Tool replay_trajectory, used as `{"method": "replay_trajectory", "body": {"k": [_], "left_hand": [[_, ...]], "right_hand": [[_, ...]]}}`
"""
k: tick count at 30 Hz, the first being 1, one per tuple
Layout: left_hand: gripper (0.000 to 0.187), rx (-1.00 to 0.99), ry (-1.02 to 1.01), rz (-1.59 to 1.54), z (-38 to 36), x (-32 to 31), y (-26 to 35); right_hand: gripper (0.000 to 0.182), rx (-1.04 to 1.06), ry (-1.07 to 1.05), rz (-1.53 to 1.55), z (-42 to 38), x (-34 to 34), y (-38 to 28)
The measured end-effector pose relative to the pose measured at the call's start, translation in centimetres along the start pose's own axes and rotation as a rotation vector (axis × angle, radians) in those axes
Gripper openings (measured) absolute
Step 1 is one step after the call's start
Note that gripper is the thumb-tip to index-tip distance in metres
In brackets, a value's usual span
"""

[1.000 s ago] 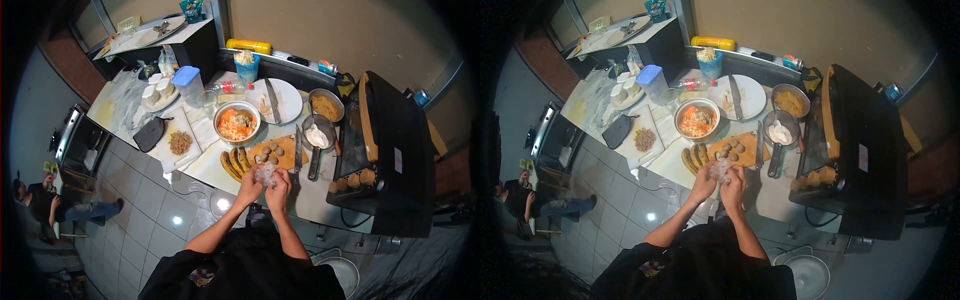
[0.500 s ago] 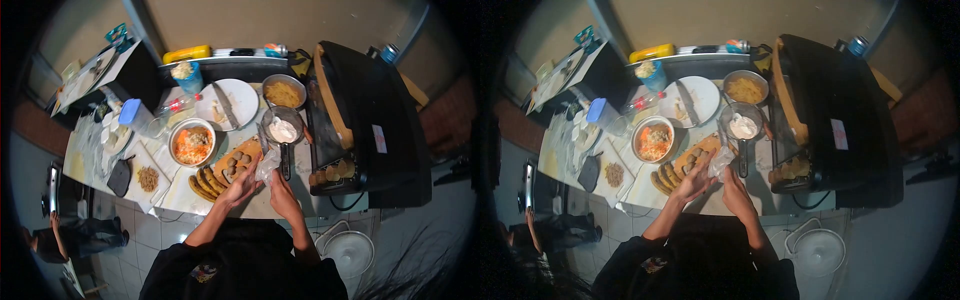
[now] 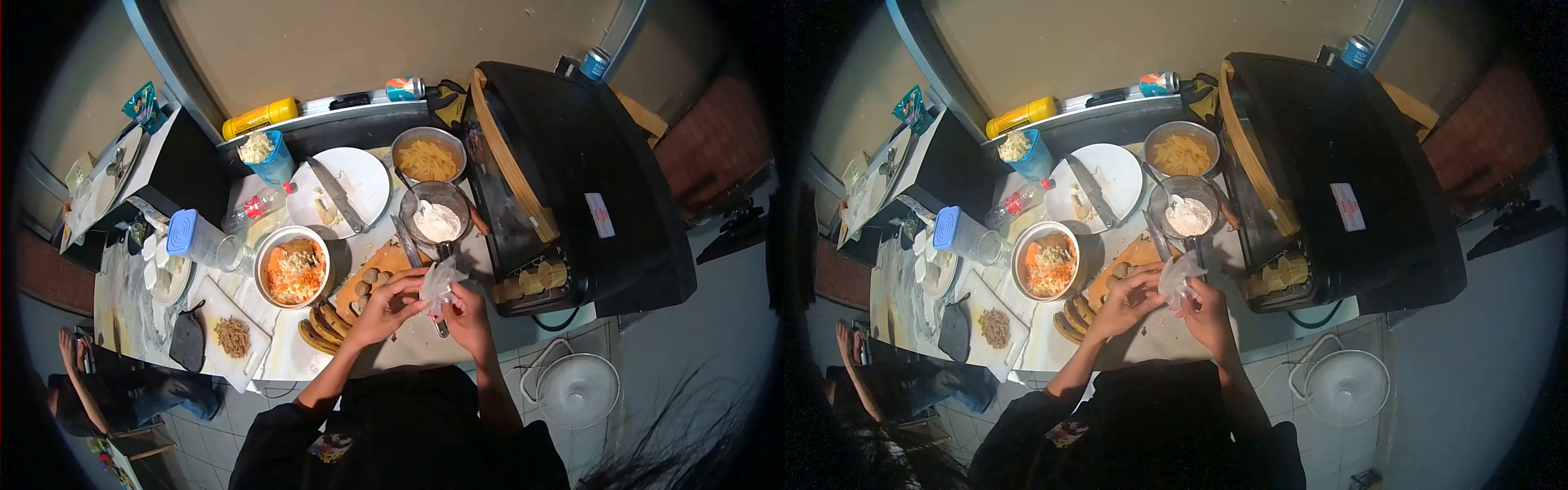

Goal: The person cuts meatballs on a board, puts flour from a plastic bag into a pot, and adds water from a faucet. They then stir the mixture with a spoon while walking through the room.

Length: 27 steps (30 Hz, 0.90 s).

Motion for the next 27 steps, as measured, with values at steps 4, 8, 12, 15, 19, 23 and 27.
{"method": "replay_trajectory", "body": {"k": [4, 8, 12, 15, 19, 23, 27], "left_hand": [[0.030, 0.026, 0.068, 0.284, -0.2, 0.1, 0.4], [0.034, 0.107, 0.084, 0.308, 0.5, 0.0, 0.4], [0.034, 0.074, 0.086, 0.265, 1.0, 0.3, -1.1], [0.034, 0.014, 0.033, 0.215, 1.4, -0.4, -1.2], [0.032, 0.129, -0.102, 0.200, 1.7, -1.2, -1.3], [0.030, 0.182, -0.142, 0.076, 1.7, -0.9, -2.0], [0.026, 0.208, -0.223, 0.133, 1.7, -0.8, -2.7]], "right_hand": [[0.021, 0.038, -0.001, -0.046, 0.2, -0.5, 0.4], [0.027, 0.196, 0.064, 0.076, -1.1, 0.0, -0.7], [0.036, 0.101, 0.041, 0.125, -2.2, 1.0, -1.9], [0.043, 0.181, 0.211, -0.134, -2.0, 1.6, -1.6], [0.049, 0.213, 0.374, -0.300, -1.7, 2.2, -2.0], [0.050, 0.162, 0.570, -0.165, -1.5, 2.7, -2.3], [0.041, 0.057, 0.271, 0.014, -0.1, 2.7, 0.6]]}}
Point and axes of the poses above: each hand's wrist, its own z-axis towards the middle knuckle, its own x-axis out of the back of the hand, y = z × x, the point moved 5 cm from there along z, towards the middle knuckle, and after that the axes turned 11 degrees about -x, right-handed, at the moved point
